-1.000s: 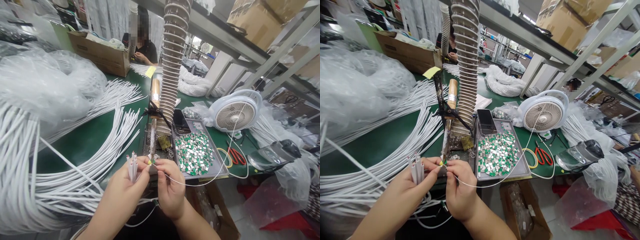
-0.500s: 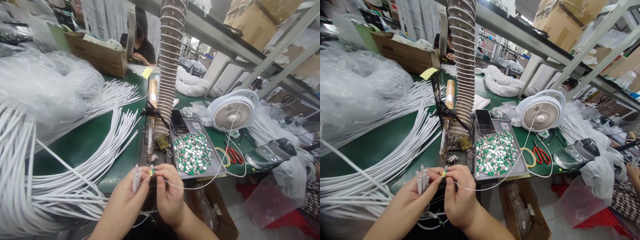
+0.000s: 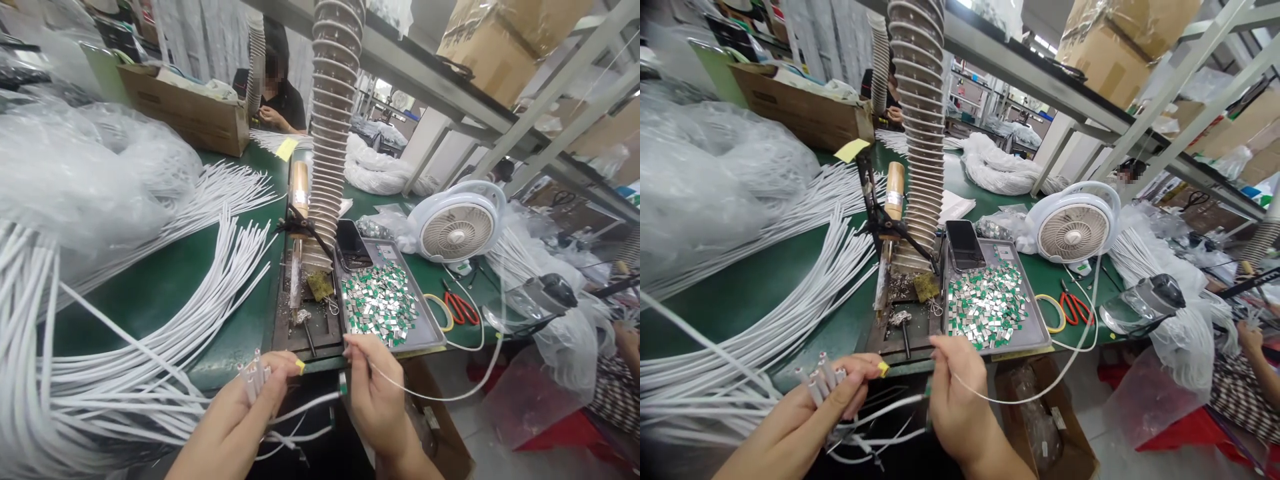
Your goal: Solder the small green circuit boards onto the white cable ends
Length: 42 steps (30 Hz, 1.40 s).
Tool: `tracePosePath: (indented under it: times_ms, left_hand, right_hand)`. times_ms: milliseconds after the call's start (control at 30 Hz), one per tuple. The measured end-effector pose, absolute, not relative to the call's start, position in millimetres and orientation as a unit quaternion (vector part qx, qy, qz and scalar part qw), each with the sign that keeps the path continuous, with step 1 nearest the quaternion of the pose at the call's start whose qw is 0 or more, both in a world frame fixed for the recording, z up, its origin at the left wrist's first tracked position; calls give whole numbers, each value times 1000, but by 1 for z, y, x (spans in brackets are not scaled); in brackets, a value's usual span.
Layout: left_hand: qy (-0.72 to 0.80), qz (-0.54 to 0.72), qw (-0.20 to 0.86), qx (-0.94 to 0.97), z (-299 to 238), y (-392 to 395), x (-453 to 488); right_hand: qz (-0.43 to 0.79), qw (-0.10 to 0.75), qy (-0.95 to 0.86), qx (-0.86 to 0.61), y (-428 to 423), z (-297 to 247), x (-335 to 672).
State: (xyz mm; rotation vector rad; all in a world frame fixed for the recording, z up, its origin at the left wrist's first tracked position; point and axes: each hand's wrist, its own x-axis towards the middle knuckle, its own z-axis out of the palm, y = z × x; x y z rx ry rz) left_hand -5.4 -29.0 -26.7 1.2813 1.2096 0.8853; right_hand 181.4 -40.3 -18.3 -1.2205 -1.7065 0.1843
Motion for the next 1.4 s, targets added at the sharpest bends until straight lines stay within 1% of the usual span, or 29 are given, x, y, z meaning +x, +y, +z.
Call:
tracePosePath:
  times_ms: [67,133,267,367,500,633,767,800,900,1000,1167,1400]
  left_hand:
    - [506,372,575,525,-31,-29,-7]
    - [498,378,595,505,-35,-28,-7]
    - [482,397,609,488,-34,-25,-5]
    - [479,413,599,491,-29,-24,-3]
    - [474,429,616,460,-24,-24,-1]
    - [478,435,630,430,-24,-25,2]
    - [487,443,610,441,-23,-25,4]
    - [488,443,607,444,-24,-25,5]
    - [491,443,618,425,-25,-25,6]
    - [502,436,620,417,-26,-25,6]
    - [506,422,596,459,-27,-23,4]
    - [496,436,606,444,-19,-21,10]
  right_hand:
    - [39,465,-703,-537,-31,-12,196]
    - [2,412,-700,-583,-17,-7,210]
    - [-49,249,-723,-642,12,0,232]
    - [-47,209,-738,-640,27,-1,238]
    - [-50,192,-746,-635,38,-5,238]
    - [-54,198,-751,-628,37,-5,235]
    - [-45,230,-754,-614,23,3,225]
    - [-34,245,-756,-606,18,6,221]
    - [57,343,-760,-549,0,10,206]
    - [111,384,-767,-502,-13,9,189]
    - [168,410,-758,-479,-22,2,170]
    - [176,450,-744,-461,-23,0,161]
